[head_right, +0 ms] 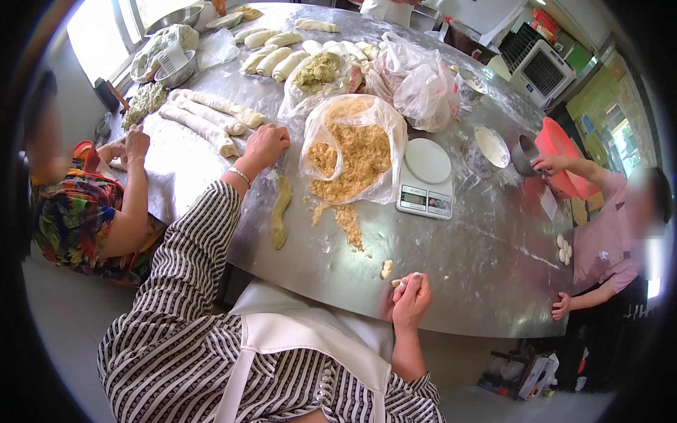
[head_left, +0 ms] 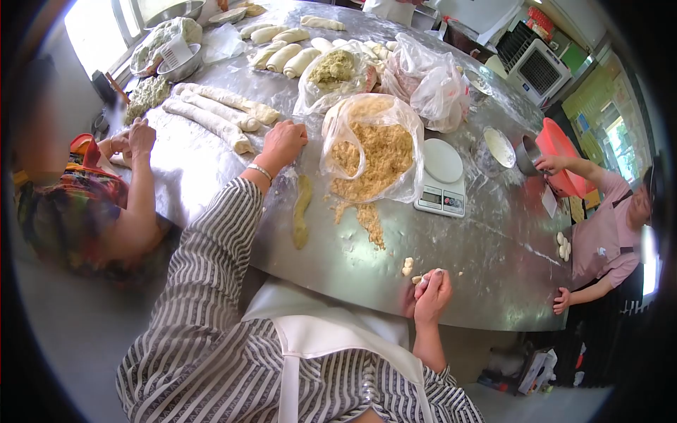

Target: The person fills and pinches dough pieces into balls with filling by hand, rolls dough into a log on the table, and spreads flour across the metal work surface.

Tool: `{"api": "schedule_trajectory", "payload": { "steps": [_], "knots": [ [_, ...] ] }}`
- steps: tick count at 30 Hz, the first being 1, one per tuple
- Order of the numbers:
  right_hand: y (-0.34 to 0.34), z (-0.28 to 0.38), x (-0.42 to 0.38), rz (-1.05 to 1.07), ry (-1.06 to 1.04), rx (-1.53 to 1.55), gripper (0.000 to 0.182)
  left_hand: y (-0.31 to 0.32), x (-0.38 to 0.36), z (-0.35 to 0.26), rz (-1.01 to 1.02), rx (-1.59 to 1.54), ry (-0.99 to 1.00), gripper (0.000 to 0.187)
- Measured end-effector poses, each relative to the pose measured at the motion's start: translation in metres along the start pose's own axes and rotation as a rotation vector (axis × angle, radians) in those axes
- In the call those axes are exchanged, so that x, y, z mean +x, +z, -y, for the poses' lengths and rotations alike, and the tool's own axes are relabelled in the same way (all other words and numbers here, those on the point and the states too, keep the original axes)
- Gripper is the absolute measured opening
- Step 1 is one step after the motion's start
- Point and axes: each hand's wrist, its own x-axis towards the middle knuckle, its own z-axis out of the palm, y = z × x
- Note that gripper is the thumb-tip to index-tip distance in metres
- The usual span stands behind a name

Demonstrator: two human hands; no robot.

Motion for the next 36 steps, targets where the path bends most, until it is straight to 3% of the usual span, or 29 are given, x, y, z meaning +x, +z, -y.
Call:
{"api": "schedule_trajectory", "payload": {
  "steps": [5,9,18,21,25,32,36],
  "knots": [
    [0.001,0.001,-0.001,-0.002,0.022,0.029,0.035,0.004,-0.001,0.006,-0.034,0.063,0.064,0.018],
    [0.0,-0.001,-0.001,-0.01,0.033,0.059,0.034,-0.014,0.009,-0.008,-0.038,-0.212,0.01,0.019],
    [0.004,0.008,-0.001,-0.028,0.044,-0.007,0.031,-0.034,0.137,-0.025,-0.345,-0.574,-0.06,0.027],
    [0.003,0.003,-0.002,-0.05,0.045,-0.041,0.03,-0.03,0.179,-0.029,-0.402,-0.522,-0.099,0.034],
    [0.003,0.002,-0.002,-0.063,0.07,-0.08,0.03,-0.021,0.21,-0.035,-0.336,-0.424,-0.148,0.036],
    [0.004,0.003,-0.004,-0.026,0.012,-0.149,0.031,-0.015,0.222,-0.032,-0.2,-0.272,-0.19,0.031],
    [0.004,0.003,-0.005,-0.01,-0.009,-0.162,0.03,-0.031,0.21,-0.029,-0.261,-0.32,-0.14,0.029]
  ]
}}
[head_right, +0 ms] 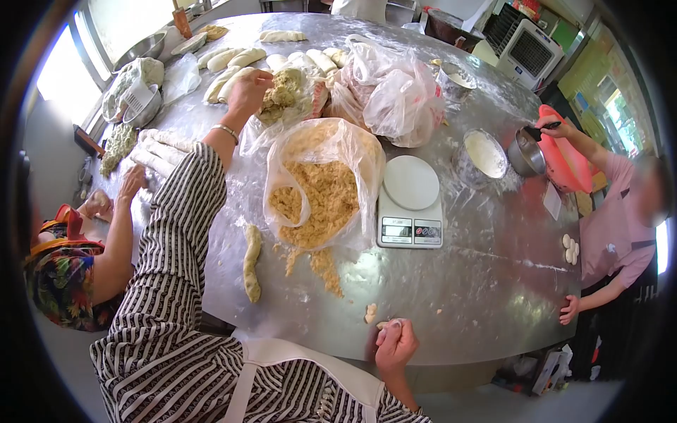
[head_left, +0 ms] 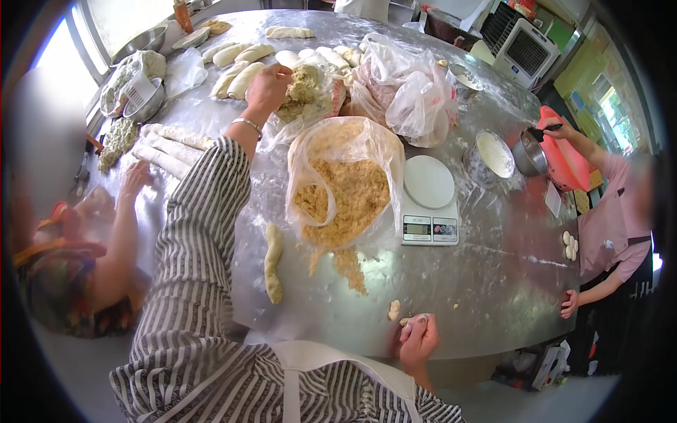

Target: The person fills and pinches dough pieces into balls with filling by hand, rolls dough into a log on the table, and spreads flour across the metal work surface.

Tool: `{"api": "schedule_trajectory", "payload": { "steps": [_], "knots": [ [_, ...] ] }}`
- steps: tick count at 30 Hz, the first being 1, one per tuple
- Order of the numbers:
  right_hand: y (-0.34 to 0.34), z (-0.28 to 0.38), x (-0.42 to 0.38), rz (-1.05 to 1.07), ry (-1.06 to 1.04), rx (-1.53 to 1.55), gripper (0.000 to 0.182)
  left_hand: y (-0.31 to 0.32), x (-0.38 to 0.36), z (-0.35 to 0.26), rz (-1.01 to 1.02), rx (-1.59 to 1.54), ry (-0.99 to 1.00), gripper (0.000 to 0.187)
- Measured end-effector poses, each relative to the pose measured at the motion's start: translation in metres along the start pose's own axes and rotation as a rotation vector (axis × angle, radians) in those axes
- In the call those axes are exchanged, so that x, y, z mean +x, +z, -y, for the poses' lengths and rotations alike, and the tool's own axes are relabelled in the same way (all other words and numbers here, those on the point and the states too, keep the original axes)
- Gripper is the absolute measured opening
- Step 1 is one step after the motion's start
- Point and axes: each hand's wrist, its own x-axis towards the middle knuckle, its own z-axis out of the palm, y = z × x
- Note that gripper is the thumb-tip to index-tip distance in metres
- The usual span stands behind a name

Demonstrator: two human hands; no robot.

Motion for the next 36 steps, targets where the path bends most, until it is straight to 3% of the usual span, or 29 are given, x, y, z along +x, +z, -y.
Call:
{"api": "schedule_trajectory", "payload": {
  "steps": [4,10,15,18,19,20,25,28,36],
  "knots": [
    [0.001,0.0,0.001,-0.044,-0.003,0.035,0.028,-0.017,-0.031,0.007,-0.133,-0.104,0.108,0.027],
    [0.0,-0.005,0.0,-0.037,-0.02,0.101,0.029,-0.065,-0.144,0.008,0.06,-0.136,0.14,0.026],
    [0.0,-0.024,-0.002,-0.035,0.007,0.155,0.026,-0.1,-0.241,0.027,0.22,0.013,0.025,0.02],
    [0.0,-0.017,-0.004,-0.039,-0.031,0.067,0.021,-0.113,-0.289,0.024,0.3,0.053,-0.024,0.026],
    [-0.002,-0.014,-0.003,-0.038,-0.008,0.059,0.018,-0.106,-0.297,0.06,0.306,0.224,0.082,0.031],
    [-0.003,-0.011,-0.003,-0.032,0.008,0.083,0.019,-0.112,-0.315,0.041,0.296,0.155,-0.061,0.035],
    [-0.004,-0.006,-0.003,-0.038,-0.062,0.057,0.027,-0.118,-0.344,0.004,0.384,0.13,-0.239,0.041],
    [-0.003,-0.006,-0.002,-0.039,-0.108,0.008,0.031,-0.097,-0.348,0.045,0.239,0.219,-0.004,0.044],
    [-0.006,0.0,-0.004,-0.002,-0.058,-0.023,0.027,-0.088,-0.361,-0.003,0.298,0.25,-0.073,0.044]
  ]
}}
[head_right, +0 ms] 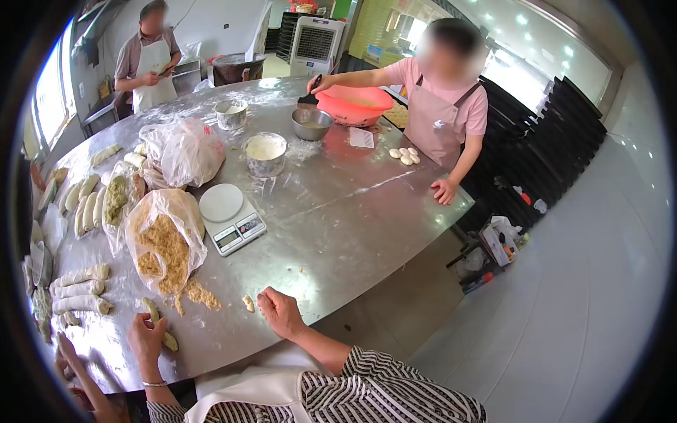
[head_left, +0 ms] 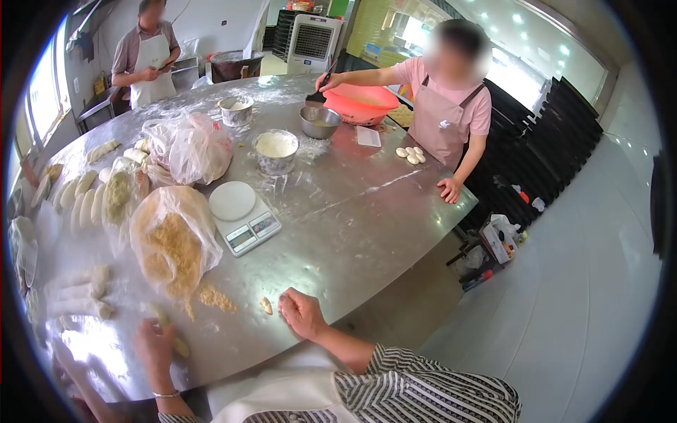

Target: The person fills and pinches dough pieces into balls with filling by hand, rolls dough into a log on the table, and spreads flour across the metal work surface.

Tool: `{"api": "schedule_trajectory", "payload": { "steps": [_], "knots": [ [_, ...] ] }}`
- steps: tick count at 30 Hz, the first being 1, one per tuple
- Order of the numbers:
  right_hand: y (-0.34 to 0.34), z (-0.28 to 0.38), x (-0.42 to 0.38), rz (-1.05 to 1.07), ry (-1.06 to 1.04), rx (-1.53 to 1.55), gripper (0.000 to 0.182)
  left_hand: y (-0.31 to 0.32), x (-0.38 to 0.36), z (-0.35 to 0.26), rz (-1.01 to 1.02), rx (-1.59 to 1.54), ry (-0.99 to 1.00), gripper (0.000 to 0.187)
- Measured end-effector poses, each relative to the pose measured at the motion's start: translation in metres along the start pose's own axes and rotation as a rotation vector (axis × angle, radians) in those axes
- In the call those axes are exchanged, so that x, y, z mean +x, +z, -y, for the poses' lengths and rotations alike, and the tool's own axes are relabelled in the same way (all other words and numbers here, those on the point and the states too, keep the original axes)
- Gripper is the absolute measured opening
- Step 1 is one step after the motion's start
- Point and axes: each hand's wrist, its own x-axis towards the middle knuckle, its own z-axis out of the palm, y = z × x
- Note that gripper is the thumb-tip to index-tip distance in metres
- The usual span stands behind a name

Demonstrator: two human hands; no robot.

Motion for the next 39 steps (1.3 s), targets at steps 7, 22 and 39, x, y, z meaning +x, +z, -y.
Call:
{"api": "schedule_trajectory", "payload": {
  "steps": [7,22,39],
  "knots": [
    [0.0,0.002,0.0,-0.01,-0.037,-0.034,0.027,0.011,-0.001,-0.001,-0.052,0.01,0.039,0.037],
    [0.002,-0.004,0.001,-0.025,-0.051,-0.055,0.025,0.004,0.018,0.069,0.385,-1.546,-0.19,0.032],
    [0.004,-0.002,0.001,-0.03,-0.069,-0.037,0.029,0.007,0.006,0.062,0.351,-2.092,-0.083,0.043]
  ]
}}
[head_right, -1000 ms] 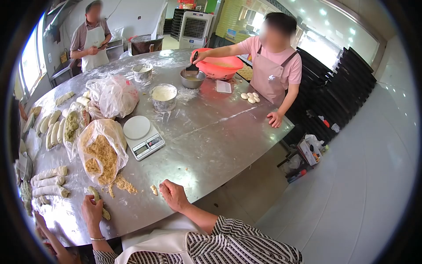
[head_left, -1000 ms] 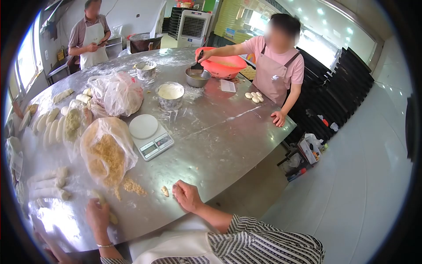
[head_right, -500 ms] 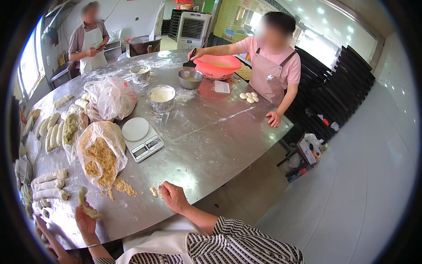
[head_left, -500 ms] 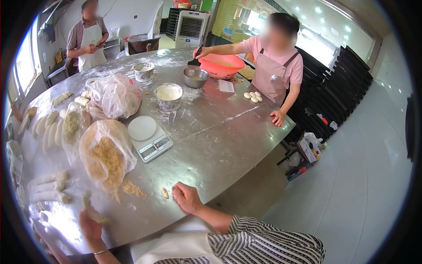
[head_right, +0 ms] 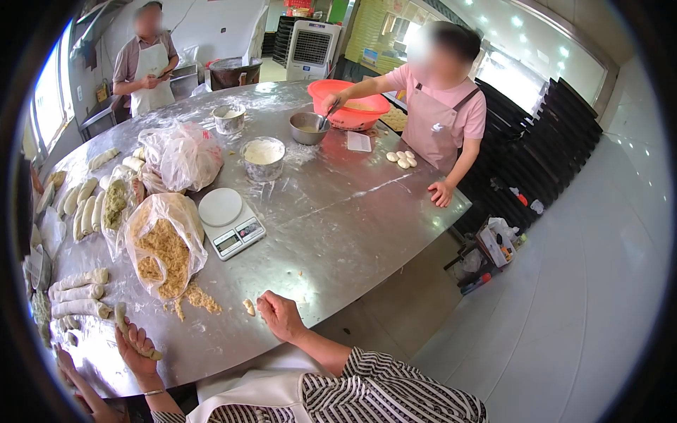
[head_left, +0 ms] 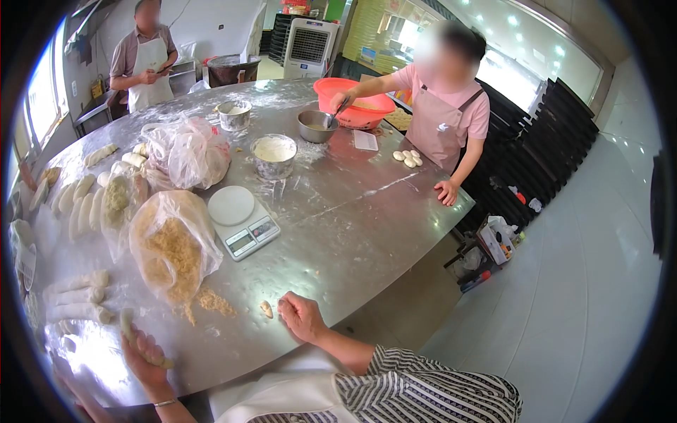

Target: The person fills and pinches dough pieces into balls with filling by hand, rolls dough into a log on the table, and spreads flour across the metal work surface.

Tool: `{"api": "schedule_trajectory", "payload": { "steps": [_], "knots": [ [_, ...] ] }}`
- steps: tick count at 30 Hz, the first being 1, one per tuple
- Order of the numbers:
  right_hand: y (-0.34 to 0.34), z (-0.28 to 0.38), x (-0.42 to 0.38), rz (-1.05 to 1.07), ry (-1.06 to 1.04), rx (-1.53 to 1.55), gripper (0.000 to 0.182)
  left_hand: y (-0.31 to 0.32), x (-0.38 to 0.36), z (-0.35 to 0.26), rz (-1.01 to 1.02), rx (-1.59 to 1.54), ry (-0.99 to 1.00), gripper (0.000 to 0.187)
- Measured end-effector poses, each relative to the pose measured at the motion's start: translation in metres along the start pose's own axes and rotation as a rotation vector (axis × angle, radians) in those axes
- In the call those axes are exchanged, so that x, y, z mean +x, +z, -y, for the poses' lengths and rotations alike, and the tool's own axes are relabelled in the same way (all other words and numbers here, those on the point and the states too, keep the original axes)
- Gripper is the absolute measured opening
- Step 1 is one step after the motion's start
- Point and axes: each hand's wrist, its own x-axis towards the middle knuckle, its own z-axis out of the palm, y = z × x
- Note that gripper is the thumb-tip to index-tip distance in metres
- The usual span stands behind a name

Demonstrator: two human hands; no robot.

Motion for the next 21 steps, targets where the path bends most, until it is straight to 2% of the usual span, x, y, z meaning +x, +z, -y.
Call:
{"api": "schedule_trajectory", "payload": {
  "steps": [3,6,9,12,15,18,21],
  "knots": [
    [-0.002,0.002,0.001,0.019,0.005,-0.029,0.027,-0.003,-0.002,-0.001,0.183,-0.016,0.064,0.049],
    [-0.002,0.005,0.0,0.035,0.025,-0.04,0.025,0.03,-0.009,0.003,0.119,0.104,0.04,0.052],
    [-0.002,0.004,0.001,0.014,-0.004,-0.039,0.028,0.016,-0.006,0.005,0.073,0.137,0.034,0.058],
    [-0.001,0.004,0.001,0.006,-0.021,-0.037,0.029,0.016,-0.006,0.008,-0.162,0.223,-0.011,0.058],
    [-0.001,-0.001,0.002,0.001,-0.051,-0.052,0.028,0.047,-0.016,0.014,-0.271,0.376,-0.015,0.056],
    [-0.001,0.002,0.001,0.012,-0.023,-0.044,0.025,0.025,-0.014,0.009,-0.159,0.285,-0.033,0.053],
    [-0.001,-0.001,0.0,0.022,0.003,-0.031,0.023,-0.008,-0.007,0.006,-0.144,0.281,-0.012,0.051]
  ]
}}
